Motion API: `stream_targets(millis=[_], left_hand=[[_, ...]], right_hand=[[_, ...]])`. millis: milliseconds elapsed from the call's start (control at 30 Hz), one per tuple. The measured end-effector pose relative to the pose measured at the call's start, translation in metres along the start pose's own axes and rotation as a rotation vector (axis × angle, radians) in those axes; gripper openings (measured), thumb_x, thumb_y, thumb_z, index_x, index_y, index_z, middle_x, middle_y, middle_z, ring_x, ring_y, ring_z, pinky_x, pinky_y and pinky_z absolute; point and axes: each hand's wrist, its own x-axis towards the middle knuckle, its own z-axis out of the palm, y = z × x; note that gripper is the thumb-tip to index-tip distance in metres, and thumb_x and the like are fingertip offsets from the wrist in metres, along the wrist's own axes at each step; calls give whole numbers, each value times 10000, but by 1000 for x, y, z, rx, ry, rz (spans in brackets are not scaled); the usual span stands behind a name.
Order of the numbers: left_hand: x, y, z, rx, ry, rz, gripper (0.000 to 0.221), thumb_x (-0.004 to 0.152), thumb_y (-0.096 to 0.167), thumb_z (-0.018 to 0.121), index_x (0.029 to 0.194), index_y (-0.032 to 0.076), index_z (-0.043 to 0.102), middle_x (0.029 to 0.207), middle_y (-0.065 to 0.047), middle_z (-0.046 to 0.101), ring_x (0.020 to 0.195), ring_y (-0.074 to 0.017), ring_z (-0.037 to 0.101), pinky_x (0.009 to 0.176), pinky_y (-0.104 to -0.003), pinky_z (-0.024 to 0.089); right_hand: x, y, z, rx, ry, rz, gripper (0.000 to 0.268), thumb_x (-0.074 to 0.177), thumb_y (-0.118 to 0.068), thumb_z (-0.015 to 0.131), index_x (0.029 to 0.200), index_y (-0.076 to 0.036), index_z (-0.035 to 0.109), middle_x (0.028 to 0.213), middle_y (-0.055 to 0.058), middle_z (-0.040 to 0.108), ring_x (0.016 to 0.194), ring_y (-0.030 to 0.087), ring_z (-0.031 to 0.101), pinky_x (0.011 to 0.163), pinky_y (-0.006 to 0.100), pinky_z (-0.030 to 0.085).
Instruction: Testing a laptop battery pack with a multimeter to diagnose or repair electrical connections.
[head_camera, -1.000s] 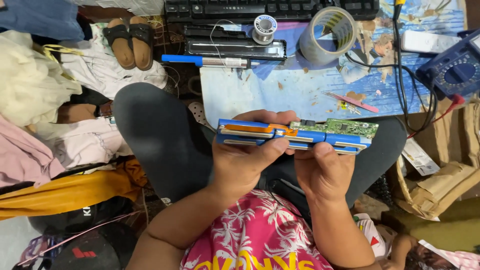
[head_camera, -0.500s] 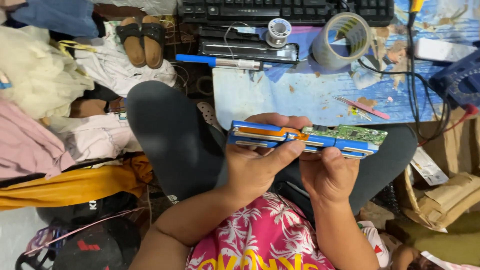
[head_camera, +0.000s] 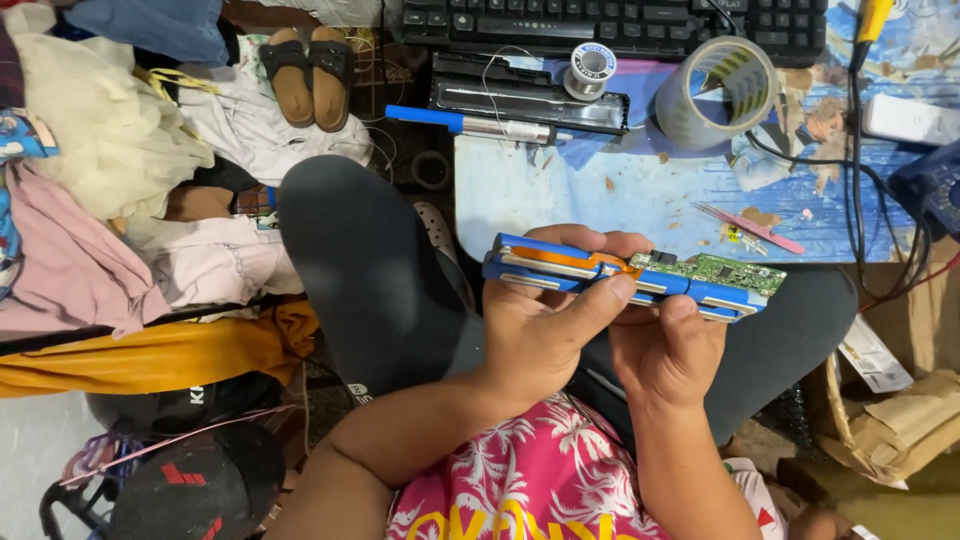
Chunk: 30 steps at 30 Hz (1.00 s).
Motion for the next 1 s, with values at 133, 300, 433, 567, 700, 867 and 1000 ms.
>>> stream_targets(millis=[133,300,433,567,700,867,1000], left_hand=[[1,-3,1,9,16,-25,291,1053,6,768,1307,67,641,1334,-283,770,1284,-333,767,1109,-443,673],[2,-9,0,-33,34,-47,273,1039,-3,764,1276,77,654,1309,-279,776,1207,-302,779,1089,-448,676],[1,-10,1,-34,34,-34,279,1053,4,759,1304,68,655,1322,-267,776,1253,-303,773,1151,-445,653],[-1,5,6,27,-7,-36,298,1085,65,754,1363,39,651,1388,-262,763,1339,-320,758,1163,-421,655],[-4,15,3,49,-35,-25,454,1121,134,714,1531,-1,577,1508,-319,696,1450,-417,696,1240,-486,619],[4,27,0,98,-19,138,361,1177,180,675,1485,11,591,1503,-312,697,1444,-443,710,1247,-525,632],[5,30,-1,133,-45,156,250,1200,143,651,1429,47,624,1472,-283,722,1430,-413,728,1213,-524,666]], right_hand=[[0,3,1,21,31,8,1001,974,-274,813,1822,-155,294,1757,127,503,1567,326,561,1372,504,473],[0,6,-3,58,-22,32,866,1018,-305,865,1749,-136,433,1642,98,619,1494,299,628,1330,516,522],[-2,8,-8,92,-3,49,760,1044,-321,868,1683,-94,526,1606,109,670,1486,282,656,1309,474,533],[-2,6,-12,142,47,98,697,1025,-316,876,1627,-114,587,1571,102,694,1467,315,664,1286,507,543],[-2,5,-14,290,84,160,498,1021,-233,915,1455,-77,728,1322,103,827,1141,288,798,873,398,652],[2,3,-5,297,108,165,617,989,-223,934,1523,-68,666,1314,140,815,1086,311,811,785,385,710],[1,5,-7,305,136,151,625,992,-211,923,1546,-95,658,1348,120,808,1103,303,808,789,392,713]])
